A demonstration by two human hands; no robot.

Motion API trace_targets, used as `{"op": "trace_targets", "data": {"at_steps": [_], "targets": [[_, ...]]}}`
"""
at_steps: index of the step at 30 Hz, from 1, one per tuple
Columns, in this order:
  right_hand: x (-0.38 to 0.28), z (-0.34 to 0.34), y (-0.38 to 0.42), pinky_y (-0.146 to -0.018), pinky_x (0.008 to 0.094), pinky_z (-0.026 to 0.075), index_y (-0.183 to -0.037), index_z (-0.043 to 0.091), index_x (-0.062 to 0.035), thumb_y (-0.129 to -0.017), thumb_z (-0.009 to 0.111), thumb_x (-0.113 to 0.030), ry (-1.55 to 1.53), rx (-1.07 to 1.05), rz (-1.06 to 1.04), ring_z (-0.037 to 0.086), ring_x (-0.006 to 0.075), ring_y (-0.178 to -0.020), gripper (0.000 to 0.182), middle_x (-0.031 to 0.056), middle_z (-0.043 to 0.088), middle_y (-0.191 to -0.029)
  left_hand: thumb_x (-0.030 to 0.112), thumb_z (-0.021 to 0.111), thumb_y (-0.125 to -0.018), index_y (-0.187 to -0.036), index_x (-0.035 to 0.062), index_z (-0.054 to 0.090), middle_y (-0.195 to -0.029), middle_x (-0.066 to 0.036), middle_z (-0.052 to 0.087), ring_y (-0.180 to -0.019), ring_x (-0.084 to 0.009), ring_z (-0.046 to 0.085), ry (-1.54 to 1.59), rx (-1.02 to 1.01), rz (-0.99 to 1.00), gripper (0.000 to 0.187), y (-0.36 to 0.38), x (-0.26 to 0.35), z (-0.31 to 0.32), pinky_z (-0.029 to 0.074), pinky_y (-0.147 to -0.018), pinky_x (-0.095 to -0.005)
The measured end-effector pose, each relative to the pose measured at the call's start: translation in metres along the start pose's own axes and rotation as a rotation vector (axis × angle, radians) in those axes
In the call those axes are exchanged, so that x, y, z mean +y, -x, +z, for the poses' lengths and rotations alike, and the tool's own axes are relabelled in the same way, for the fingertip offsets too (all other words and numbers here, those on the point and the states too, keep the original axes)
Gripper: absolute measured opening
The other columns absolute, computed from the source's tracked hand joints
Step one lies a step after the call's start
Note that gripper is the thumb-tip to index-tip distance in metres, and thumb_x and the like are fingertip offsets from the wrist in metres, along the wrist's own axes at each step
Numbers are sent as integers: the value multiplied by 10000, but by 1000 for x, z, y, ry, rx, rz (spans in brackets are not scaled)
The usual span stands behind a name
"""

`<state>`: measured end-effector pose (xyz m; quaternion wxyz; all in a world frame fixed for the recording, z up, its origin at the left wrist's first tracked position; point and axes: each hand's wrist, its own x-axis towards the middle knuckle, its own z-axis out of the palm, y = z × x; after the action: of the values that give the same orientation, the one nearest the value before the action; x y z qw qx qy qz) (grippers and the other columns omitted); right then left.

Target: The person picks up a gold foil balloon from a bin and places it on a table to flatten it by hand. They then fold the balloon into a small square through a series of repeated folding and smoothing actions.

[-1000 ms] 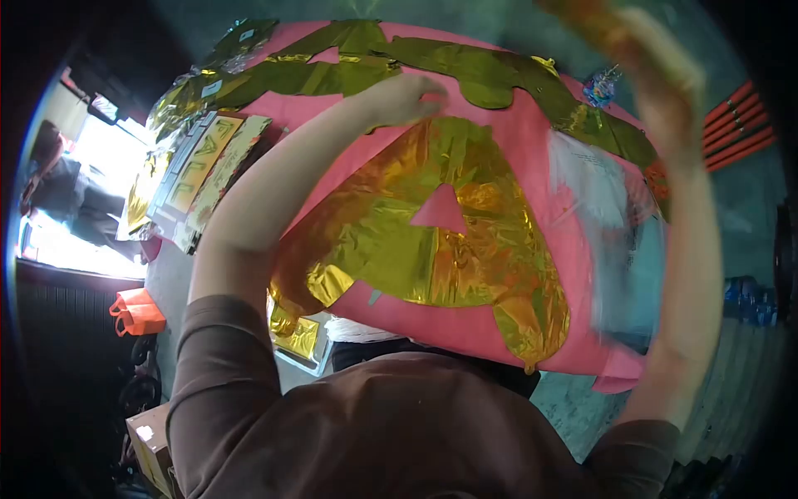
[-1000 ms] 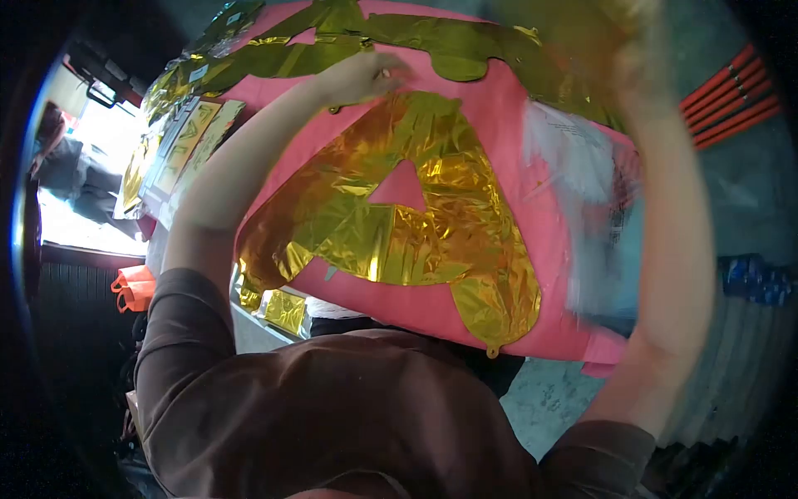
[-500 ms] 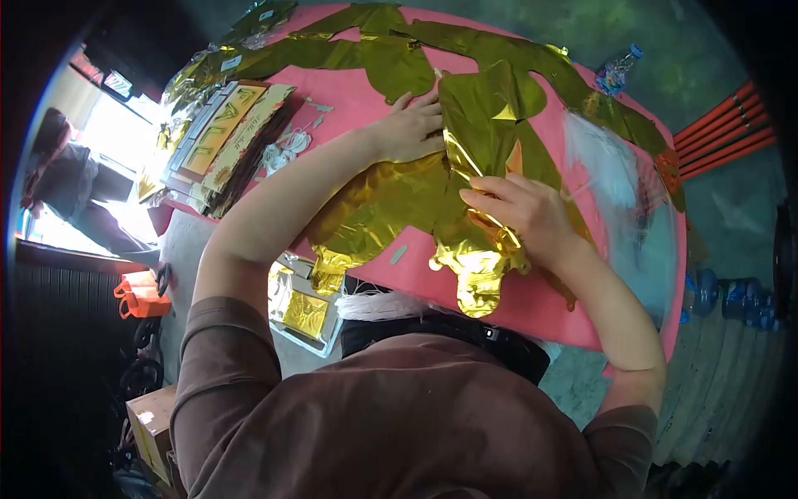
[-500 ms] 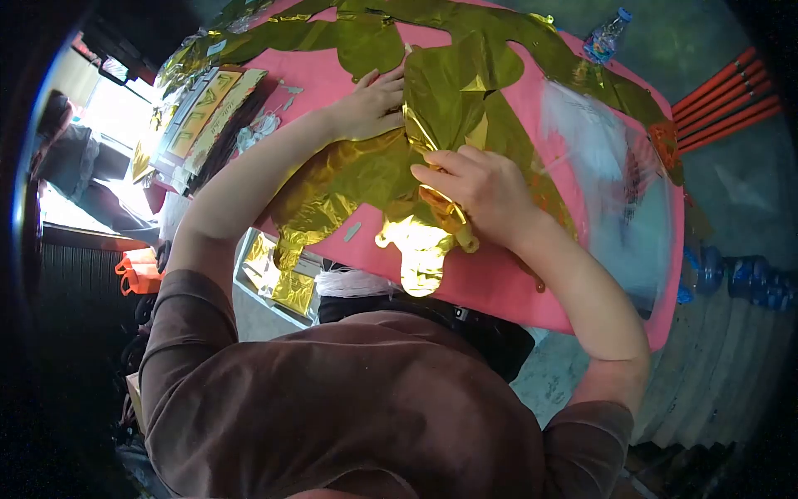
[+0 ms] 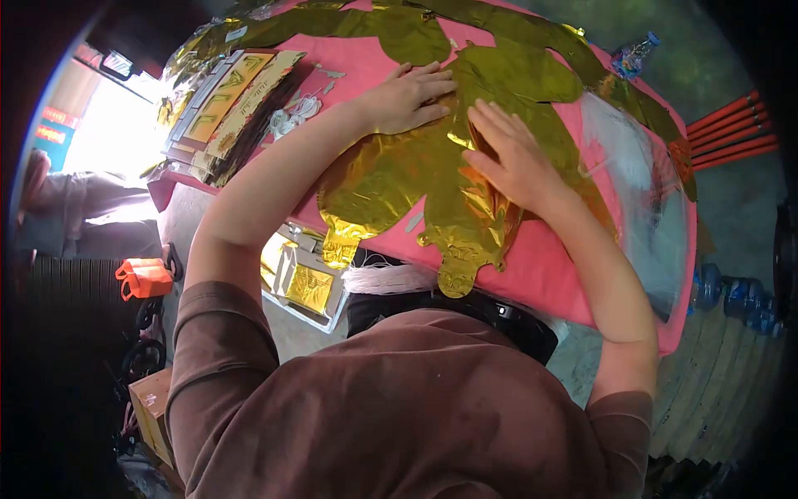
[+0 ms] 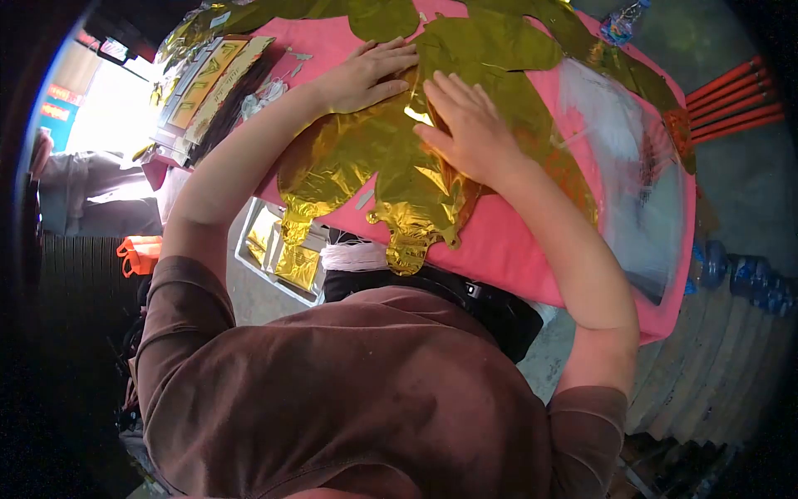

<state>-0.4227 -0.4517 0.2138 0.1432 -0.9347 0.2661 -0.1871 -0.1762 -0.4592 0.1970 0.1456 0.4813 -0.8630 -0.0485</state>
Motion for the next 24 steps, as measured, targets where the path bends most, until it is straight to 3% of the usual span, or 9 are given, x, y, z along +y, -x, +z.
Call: {"op": "trace_targets", "data": {"at_steps": [2,6,14,20,24], "targets": [[-4,12,0,-1103,480,176,-1372,346,-11,-883,535,-377,53,-62,12,259,331,-1352,640,191,305,-1442,352,486,-928,-1331,77,416,-1426,-125,359,-1367,-283,248,29,41,-6,493,0,-1,-1,197,-1096,-481],[-19,14,8,-1110,474,153,-1371,351,-13,-886,513,-415,87,-123,28,229,316,-1367,651,181,293,-1450,359,492,-912,-1276,46,462,-1375,-163,406,-1337,-303,298,25,111,-57,481,5,-3,3,222,-1085,-480],[-31,9,16,-1111,463,156,-1381,339,-25,-883,518,-411,102,-150,29,225,298,-1370,655,166,294,-1451,296,451,-934,-1293,30,446,-1375,-181,408,-1331,-305,311,25,95,-48,447,5,-6,4,230,-1084,-447],[-32,11,19,-1113,457,156,-1385,337,-31,-886,508,-415,113,-138,24,230,293,-1368,652,162,289,-1455,303,478,-898,-1258,43,475,-1351,-164,430,-1321,-301,324,59,140,-43,444,5,-8,8,244,-1075,-491],[-31,13,20,-1112,456,158,-1388,333,-31,-888,505,-409,116,-119,13,235,295,-1365,651,161,289,-1455,280,480,-921,-1284,27,449,-1358,-176,421,-1313,-305,337,21,123,-24,443,5,-8,7,250,-1076,-436]]}}
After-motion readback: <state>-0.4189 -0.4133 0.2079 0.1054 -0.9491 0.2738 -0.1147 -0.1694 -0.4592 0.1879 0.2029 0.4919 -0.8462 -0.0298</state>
